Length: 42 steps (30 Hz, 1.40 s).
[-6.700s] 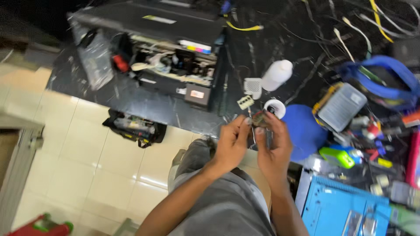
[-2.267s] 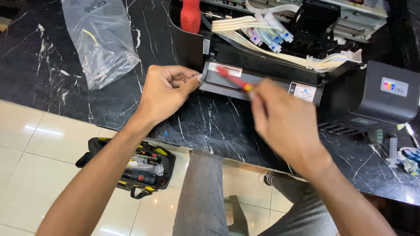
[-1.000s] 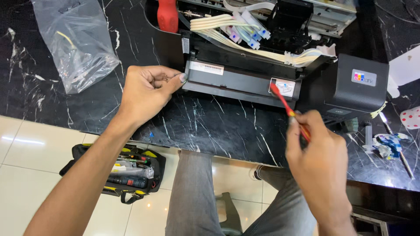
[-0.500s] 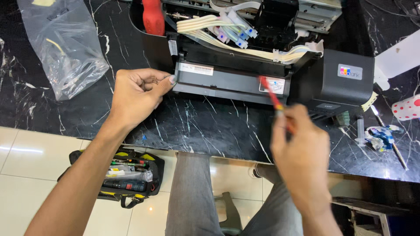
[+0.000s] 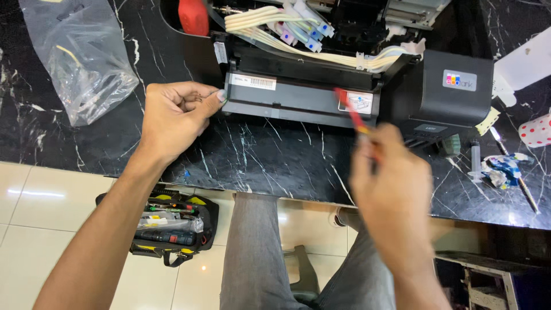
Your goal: The person cleans the exterior and internal components of a disassembled printer using a toothbrush and an air blower. They then handle a set of ink cartridges, wiping them with a cloth.
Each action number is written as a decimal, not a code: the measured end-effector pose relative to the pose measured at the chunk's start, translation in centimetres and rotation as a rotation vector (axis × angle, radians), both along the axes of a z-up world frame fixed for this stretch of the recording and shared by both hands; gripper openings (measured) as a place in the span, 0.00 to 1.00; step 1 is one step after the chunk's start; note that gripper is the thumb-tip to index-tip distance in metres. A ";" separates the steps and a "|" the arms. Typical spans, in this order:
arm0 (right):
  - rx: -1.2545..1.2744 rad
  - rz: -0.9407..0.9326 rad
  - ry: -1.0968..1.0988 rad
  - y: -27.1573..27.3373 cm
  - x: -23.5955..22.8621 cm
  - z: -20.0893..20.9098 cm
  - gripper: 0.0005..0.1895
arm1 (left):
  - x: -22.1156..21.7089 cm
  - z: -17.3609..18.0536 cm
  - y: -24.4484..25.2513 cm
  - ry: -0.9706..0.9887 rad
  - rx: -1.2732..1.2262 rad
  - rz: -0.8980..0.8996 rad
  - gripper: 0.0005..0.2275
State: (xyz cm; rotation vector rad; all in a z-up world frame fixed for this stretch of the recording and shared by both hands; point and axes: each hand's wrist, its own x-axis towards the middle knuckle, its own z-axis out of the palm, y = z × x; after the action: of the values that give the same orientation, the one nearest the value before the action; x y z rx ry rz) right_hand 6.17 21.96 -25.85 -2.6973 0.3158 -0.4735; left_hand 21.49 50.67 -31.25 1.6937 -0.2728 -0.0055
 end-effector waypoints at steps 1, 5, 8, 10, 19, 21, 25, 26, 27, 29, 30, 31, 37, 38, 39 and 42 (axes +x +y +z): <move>0.000 0.003 -0.003 -0.5 -0.5 -0.3 0.04 | 0.3 -0.2 0.0 -0.003 0.000 0.003 0.07; -0.034 -0.114 0.047 1.4 -0.1 -0.9 0.04 | 0.1 -0.4 -0.1 0.027 -0.009 0.013 0.06; 0.042 -0.034 0.147 5.8 2.5 -0.9 0.06 | 0.0 -0.1 -0.3 0.047 -0.019 0.030 0.05; 0.063 0.096 0.153 7.1 3.6 -0.7 0.07 | -0.1 -0.1 -0.4 0.058 -0.031 0.040 0.05; -0.042 -0.100 0.021 -0.9 -1.5 0.6 0.05 | -0.3 0.4 -0.1 0.047 -0.031 0.031 0.06; -0.022 -0.116 0.063 0.8 -1.0 0.9 0.05 | -0.2 0.4 -0.2 0.039 -0.006 0.028 0.06; 0.074 -0.066 0.182 5.3 2.8 0.0 0.04 | -0.2 0.3 -0.3 0.049 -0.038 0.027 0.05; 0.012 0.025 0.089 5.8 3.0 -0.6 0.04 | -0.1 0.2 -0.2 0.047 -0.040 0.023 0.05; -0.050 0.115 -0.005 6.3 3.3 -1.2 0.05 | 0.0 0.0 -0.2 0.045 -0.042 0.020 0.05; 0.013 0.064 0.042 4.5 2.5 0.0 0.05 | 0.0 0.1 -0.1 0.034 -0.044 0.018 0.05; 0.072 0.014 0.089 3.6 2.0 0.6 0.05 | -0.1 0.0 -0.1 0.024 -0.050 0.018 0.05; 0.071 0.013 0.094 2.0 0.8 0.5 0.05 | -0.2 0.1 -0.2 0.029 -0.051 0.018 0.05; -0.034 -0.131 0.004 1.4 -0.4 -0.1 0.06 | -0.2 0.4 -0.3 0.040 -0.034 0.012 0.07; 0.014 -0.095 0.063 2.9 0.7 -0.1 0.06 | -0.1 0.2 -0.3 0.036 -0.040 0.013 0.06; 0.061 -0.059 0.122 4.5 1.9 0.0 0.06 | -0.1 0.1 -0.2 0.032 -0.045 0.014 0.06; 0.015 0.119 0.056 7.7 4.1 -0.1 0.06 | -0.3 0.4 -0.3 0.039 -0.060 0.005 0.06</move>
State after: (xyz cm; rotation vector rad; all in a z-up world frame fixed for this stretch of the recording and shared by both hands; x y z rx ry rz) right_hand 10.29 29.69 -25.95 -2.6998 0.1722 -0.3597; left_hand 21.19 50.41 -30.84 1.6327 -0.2371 -0.0265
